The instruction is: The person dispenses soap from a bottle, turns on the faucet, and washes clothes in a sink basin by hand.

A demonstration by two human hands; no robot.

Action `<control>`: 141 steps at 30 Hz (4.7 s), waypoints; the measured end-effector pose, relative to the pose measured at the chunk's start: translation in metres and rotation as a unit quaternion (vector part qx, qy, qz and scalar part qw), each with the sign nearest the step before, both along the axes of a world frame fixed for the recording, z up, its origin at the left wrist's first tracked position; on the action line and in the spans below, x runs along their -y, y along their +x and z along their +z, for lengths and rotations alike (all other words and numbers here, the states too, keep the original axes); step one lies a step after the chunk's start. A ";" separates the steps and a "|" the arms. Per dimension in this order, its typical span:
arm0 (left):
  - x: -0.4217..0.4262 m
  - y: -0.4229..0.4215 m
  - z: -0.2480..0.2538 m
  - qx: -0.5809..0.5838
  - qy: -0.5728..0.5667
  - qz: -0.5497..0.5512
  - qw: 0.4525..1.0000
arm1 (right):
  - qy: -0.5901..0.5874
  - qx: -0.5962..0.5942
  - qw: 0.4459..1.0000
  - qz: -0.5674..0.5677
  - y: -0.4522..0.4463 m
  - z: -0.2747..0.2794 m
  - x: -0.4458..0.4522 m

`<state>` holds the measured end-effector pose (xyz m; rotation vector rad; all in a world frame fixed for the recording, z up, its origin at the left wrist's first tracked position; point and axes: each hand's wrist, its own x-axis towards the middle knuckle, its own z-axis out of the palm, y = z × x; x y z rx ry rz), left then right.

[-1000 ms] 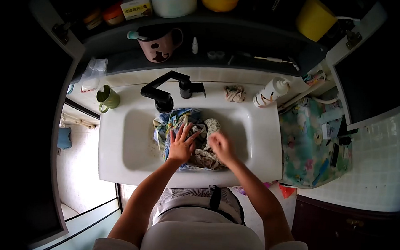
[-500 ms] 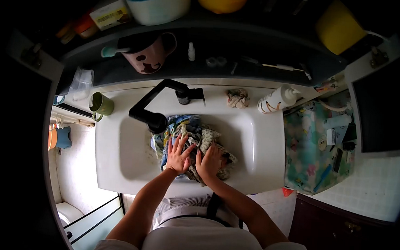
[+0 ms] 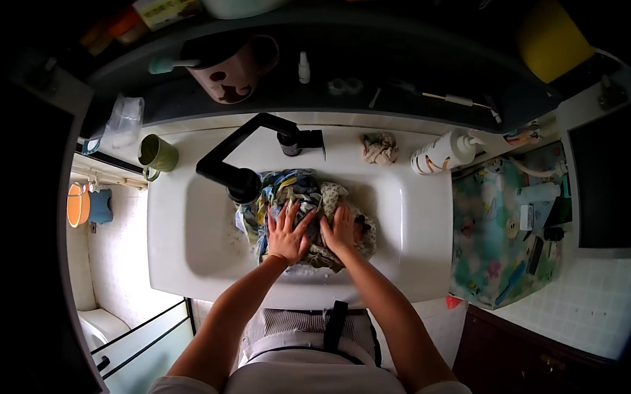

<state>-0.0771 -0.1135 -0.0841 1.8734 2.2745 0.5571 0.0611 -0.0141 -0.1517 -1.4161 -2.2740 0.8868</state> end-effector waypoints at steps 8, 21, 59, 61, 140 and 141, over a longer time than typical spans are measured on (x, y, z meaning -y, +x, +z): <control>-0.017 -0.057 0.041 -0.010 0.102 0.128 0.986 | -0.111 -0.113 0.984 -0.081 0.010 0.068 -0.027; -0.048 -0.132 -0.035 0.235 -0.325 0.130 0.907 | -0.097 0.260 0.957 0.085 -0.052 0.075 -0.062; 0.141 -0.057 0.003 0.086 -0.115 -0.060 0.988 | 0.174 -0.116 0.969 0.128 0.059 0.121 0.082; 0.140 -0.064 0.033 0.118 -0.215 0.015 0.969 | 0.150 -0.101 0.970 0.163 0.059 0.150 0.077; 0.023 -0.053 -0.016 0.121 -0.336 -0.063 0.932 | -0.095 0.273 0.935 0.207 -0.026 0.059 0.007; 0.025 -0.052 -0.021 0.118 -0.309 -0.060 0.942 | -0.092 0.285 0.934 0.196 -0.030 0.055 0.008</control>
